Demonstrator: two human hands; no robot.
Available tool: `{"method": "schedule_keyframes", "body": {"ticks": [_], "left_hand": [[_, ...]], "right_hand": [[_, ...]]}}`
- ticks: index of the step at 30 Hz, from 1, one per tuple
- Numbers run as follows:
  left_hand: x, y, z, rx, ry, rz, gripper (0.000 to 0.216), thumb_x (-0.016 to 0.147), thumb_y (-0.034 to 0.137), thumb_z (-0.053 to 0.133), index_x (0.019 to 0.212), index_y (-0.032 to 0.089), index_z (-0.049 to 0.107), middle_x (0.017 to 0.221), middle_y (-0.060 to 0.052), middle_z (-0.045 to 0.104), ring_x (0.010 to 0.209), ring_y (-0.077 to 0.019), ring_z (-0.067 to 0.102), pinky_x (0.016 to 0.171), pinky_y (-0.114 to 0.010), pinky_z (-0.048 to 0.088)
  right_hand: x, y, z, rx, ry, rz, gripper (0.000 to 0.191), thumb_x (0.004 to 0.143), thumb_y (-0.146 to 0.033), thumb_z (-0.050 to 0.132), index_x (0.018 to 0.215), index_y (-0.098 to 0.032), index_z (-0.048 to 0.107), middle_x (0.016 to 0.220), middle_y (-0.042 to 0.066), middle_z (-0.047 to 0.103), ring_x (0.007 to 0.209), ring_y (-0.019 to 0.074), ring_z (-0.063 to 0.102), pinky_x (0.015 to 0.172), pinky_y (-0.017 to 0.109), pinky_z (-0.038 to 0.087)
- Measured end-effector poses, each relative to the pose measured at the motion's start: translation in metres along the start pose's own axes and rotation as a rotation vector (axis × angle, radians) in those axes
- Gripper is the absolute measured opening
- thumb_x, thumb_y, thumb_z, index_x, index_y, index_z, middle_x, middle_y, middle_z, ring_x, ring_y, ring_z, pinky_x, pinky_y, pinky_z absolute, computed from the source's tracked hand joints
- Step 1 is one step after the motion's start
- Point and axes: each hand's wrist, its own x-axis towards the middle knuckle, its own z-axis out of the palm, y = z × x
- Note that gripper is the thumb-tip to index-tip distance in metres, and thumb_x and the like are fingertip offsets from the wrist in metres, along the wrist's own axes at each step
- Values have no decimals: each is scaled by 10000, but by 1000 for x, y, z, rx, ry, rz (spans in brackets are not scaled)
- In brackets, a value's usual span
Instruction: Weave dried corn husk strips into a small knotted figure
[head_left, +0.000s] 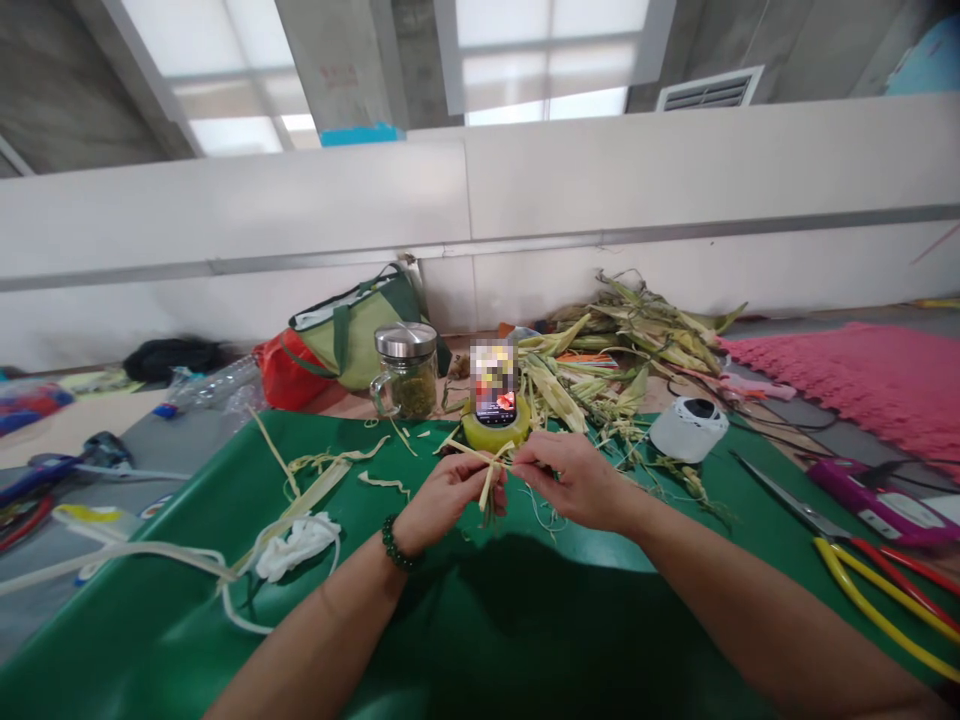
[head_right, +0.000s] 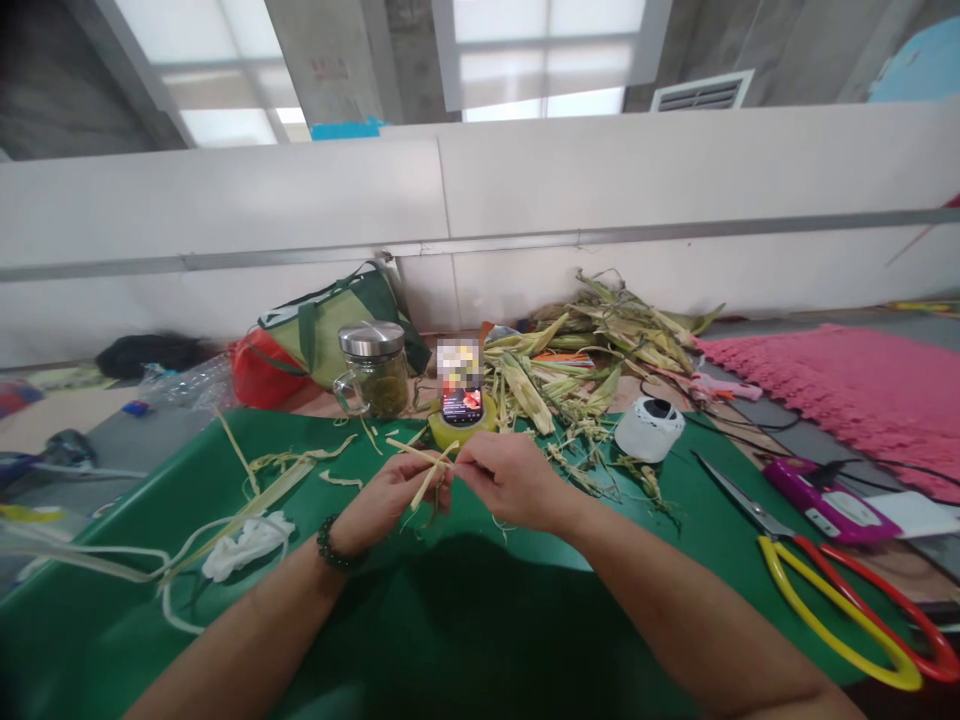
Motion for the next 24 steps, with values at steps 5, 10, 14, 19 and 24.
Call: {"method": "schedule_keyframes", "body": {"ticks": [5, 10, 14, 19, 24], "left_hand": [[-1, 0, 2, 54, -16, 76, 367, 743, 487, 661, 830, 131, 633, 718, -24, 630, 661, -152, 622, 627, -260, 496], [-2, -1, 4, 39, -42, 98, 389, 760, 513, 633, 876, 147, 569, 734, -16, 624, 658, -154, 630, 646, -277, 511], [2, -4, 5, 45, 61, 174, 351, 739, 480, 669, 808, 163, 534, 683, 13, 587, 617, -125, 601, 583, -231, 483], [7, -14, 8, 7, 103, 150, 366, 710, 472, 693, 795, 181, 488, 622, 47, 554, 587, -109, 586, 569, -220, 479], [7, -17, 9, -68, 77, 85, 420, 667, 495, 722, 799, 182, 476, 630, 55, 554, 542, -104, 589, 530, -223, 480]], "right_hand": [[1, 1, -2, -2, -87, 125, 207, 846, -222, 515, 652, -169, 566, 575, -11, 529, 513, 99, 467, 507, 211, 324], [-1, 3, 10, -107, -76, 95, 145, 821, -180, 537, 688, -184, 592, 658, 15, 585, 608, 131, 534, 560, 228, 359], [1, 0, 14, -236, 62, -23, 46, 782, -215, 581, 742, -196, 571, 740, 52, 607, 749, 199, 535, 654, 289, 411], [2, -1, 17, -236, 28, -122, 137, 767, -311, 620, 800, -182, 583, 767, 63, 611, 738, 204, 519, 693, 329, 416], [-1, 11, 27, -201, 63, -109, 206, 914, -311, 494, 807, -179, 611, 728, 57, 636, 707, 178, 548, 646, 287, 387]]}}
